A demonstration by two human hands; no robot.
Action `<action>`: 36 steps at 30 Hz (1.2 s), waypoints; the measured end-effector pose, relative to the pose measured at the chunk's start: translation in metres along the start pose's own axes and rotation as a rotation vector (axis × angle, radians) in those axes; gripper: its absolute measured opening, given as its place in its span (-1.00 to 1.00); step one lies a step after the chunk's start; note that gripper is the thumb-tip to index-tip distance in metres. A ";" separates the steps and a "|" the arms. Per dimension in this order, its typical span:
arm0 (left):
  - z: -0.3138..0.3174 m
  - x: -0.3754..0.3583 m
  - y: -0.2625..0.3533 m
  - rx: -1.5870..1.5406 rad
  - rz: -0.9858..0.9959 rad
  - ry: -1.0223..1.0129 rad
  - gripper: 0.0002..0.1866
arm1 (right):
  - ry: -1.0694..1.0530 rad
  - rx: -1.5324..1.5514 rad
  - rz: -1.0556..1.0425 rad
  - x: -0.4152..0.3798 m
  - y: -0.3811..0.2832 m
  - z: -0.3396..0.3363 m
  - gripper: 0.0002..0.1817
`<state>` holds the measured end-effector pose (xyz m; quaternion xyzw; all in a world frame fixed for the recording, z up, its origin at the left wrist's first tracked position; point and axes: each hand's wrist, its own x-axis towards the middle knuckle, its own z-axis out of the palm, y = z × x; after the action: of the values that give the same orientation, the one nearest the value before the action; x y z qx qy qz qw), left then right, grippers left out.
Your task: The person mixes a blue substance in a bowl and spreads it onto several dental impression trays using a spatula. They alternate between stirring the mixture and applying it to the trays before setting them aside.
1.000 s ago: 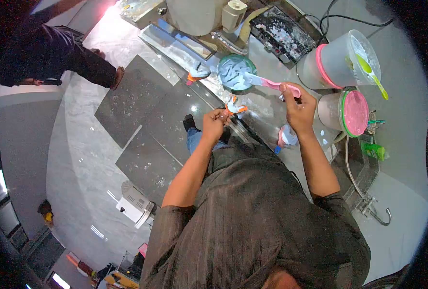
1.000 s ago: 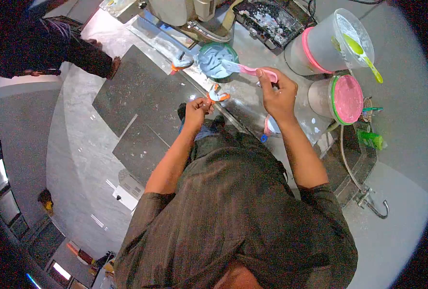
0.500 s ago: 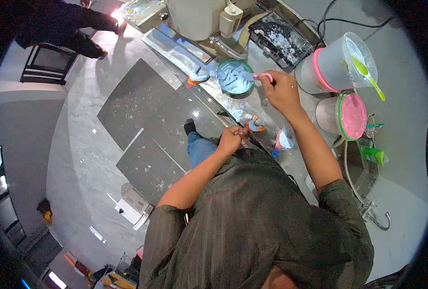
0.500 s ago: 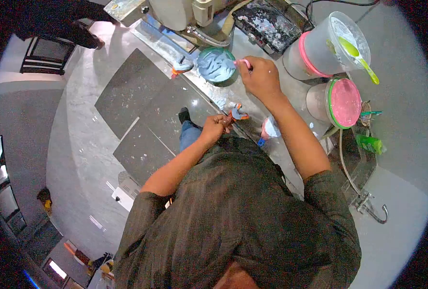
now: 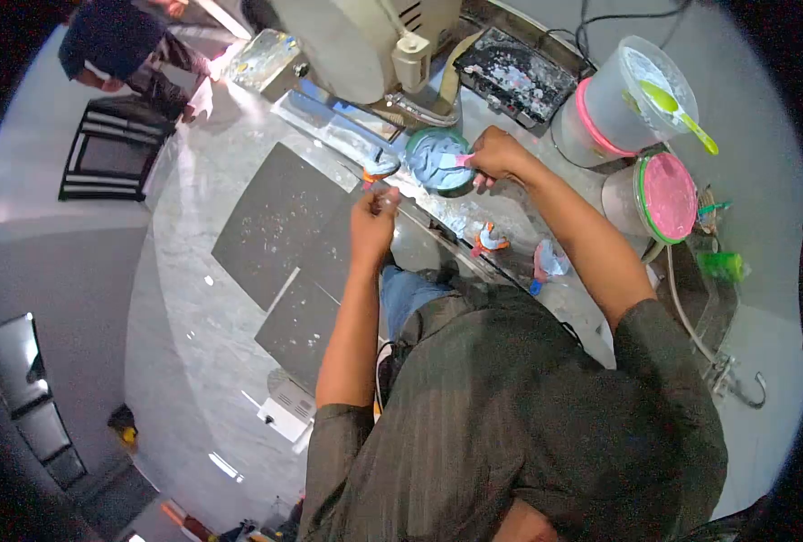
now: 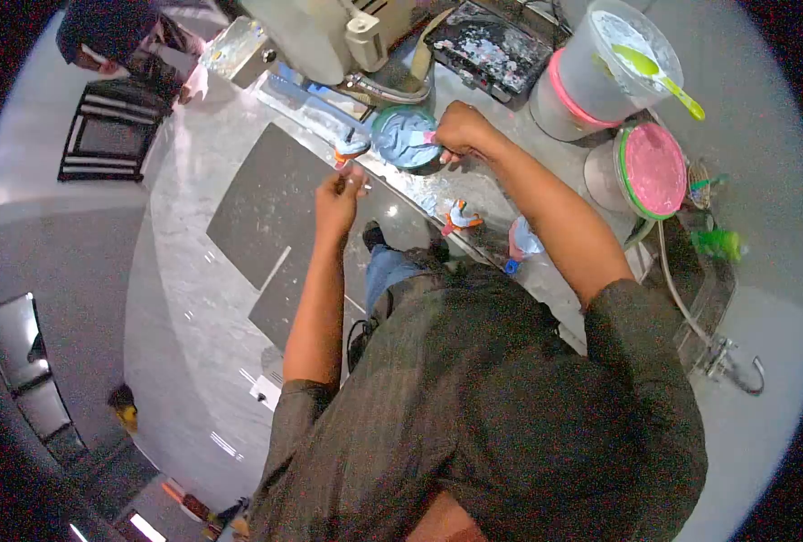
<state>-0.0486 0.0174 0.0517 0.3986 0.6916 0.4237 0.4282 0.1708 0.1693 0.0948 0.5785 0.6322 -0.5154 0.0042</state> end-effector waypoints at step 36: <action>0.089 0.003 0.077 -0.483 0.211 -0.361 -0.33 | 0.610 -0.246 -0.717 -0.109 0.078 0.004 -0.72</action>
<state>0.0478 0.0669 0.0984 0.4236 0.4386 0.5402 0.5799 0.2622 0.0719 0.1084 0.4443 0.8202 -0.2129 -0.2907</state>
